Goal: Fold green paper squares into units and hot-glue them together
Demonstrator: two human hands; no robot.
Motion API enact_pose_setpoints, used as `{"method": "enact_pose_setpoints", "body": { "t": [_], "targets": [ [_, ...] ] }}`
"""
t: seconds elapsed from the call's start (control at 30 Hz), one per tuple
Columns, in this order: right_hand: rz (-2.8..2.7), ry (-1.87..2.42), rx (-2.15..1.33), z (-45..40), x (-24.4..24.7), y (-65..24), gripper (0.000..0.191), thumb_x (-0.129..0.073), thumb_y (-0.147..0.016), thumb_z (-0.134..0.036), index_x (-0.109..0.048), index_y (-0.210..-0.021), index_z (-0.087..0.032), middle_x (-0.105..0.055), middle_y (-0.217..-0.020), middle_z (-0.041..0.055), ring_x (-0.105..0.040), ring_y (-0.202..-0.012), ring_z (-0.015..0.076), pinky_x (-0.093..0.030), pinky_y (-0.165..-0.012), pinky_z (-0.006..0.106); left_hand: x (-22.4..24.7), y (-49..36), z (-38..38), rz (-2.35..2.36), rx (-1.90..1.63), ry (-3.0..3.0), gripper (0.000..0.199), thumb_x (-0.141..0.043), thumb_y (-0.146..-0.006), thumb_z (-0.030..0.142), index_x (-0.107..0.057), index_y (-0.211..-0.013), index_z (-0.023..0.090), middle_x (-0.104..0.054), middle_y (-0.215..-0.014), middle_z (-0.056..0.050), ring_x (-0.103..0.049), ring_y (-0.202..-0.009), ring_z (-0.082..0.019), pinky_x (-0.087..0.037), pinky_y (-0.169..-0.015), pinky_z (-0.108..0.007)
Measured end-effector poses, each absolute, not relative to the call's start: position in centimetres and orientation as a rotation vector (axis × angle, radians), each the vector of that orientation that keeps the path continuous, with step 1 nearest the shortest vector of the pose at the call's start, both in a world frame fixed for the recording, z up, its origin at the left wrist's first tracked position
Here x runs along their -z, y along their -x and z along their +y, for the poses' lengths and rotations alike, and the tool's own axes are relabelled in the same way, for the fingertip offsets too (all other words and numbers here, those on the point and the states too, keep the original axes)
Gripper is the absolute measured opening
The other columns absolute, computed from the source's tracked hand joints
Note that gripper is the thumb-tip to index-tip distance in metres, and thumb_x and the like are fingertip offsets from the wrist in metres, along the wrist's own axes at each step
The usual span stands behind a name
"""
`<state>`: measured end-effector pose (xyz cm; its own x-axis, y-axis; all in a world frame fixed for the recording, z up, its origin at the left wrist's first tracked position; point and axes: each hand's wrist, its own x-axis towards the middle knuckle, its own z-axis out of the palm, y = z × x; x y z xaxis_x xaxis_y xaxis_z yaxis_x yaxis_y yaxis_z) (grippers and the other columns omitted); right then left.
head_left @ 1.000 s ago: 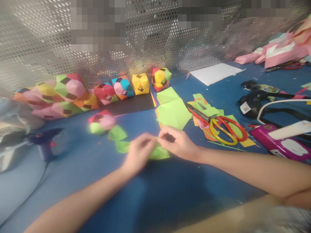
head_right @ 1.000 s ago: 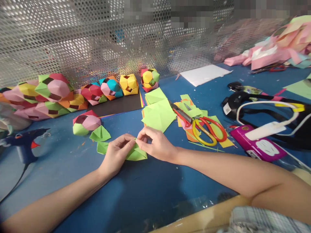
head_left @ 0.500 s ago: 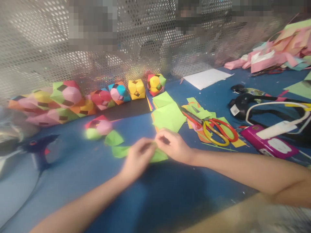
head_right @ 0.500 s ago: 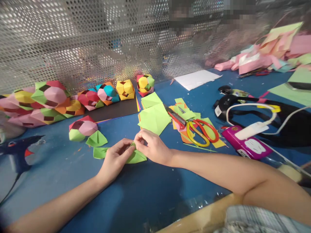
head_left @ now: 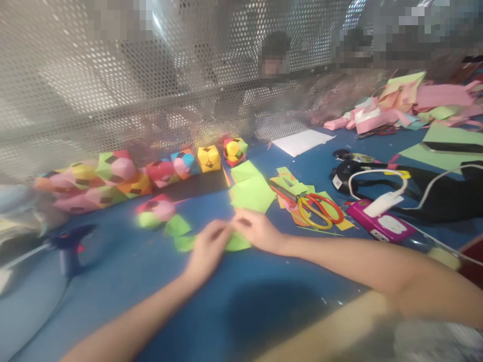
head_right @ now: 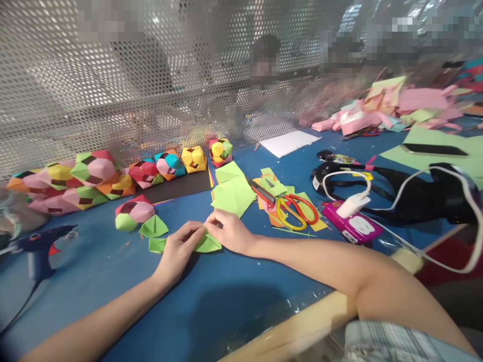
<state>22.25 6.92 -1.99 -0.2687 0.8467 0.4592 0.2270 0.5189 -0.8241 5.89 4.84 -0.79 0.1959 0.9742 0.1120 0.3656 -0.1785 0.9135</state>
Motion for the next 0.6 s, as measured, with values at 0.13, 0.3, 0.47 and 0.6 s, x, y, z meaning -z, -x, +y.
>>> {"method": "enact_pose_setpoints", "body": {
  "t": [0.13,0.3,0.47,0.6],
  "targets": [
    [-1.711,0.953,-0.738,8.0,1.6,-22.7,0.017,-0.05,-0.085,-0.028,-0.056,-0.075,-0.016,-0.059,-0.071,0.0,-0.055,-0.068,0.0119,-0.045,-0.065,0.024,1.0,-5.8,4.2,1.27,-1.235,-1.816,0.031,-0.051,-0.084,0.028,-0.051,-0.114,0.02,-0.054,-0.119,-0.01,-0.051,-0.112,-0.02,-0.043,-0.094,-0.036],
    [-1.685,1.034,-0.613,10.8,0.1,-22.8,0.015,-0.051,-0.083,-0.026,-0.059,-0.076,-0.016,-0.061,-0.075,0.0017,-0.056,-0.071,0.013,-0.045,-0.069,0.025,0.0,-6.1,2.5,1.042,-1.26,-2.477,0.029,-0.049,-0.083,0.012,-0.049,-0.111,0.02,-0.049,-0.123,-0.013,-0.045,-0.119,-0.022,-0.041,-0.098,-0.042],
    [-1.699,1.065,-0.547,14.2,-1.0,-21.3,0.012,-0.053,-0.078,-0.017,-0.062,-0.07,-0.016,-0.06,-0.075,0.0028,-0.056,-0.074,0.015,-0.043,-0.076,0.028,-0.5,-6.4,1.4,0.556,-1.056,-3.011,0.024,-0.049,-0.081,0.014,-0.053,-0.105,0.016,-0.055,-0.12,-0.017,-0.049,-0.117,-0.026,-0.045,-0.094,-0.045],
    [-1.682,1.095,-0.535,15.7,-1.4,-20.1,0.012,-0.053,-0.077,-0.015,-0.064,-0.072,-0.016,-0.062,-0.077,0.0043,-0.057,-0.078,0.0176,-0.042,-0.08,0.031,-0.1,-5.8,0.7,0.208,-0.94,-3.281,0.02,-0.051,-0.083,0.016,-0.058,-0.1,0.012,-0.062,-0.113,-0.016,-0.054,-0.113,-0.026,-0.042,-0.099,-0.047]
  ]
}}
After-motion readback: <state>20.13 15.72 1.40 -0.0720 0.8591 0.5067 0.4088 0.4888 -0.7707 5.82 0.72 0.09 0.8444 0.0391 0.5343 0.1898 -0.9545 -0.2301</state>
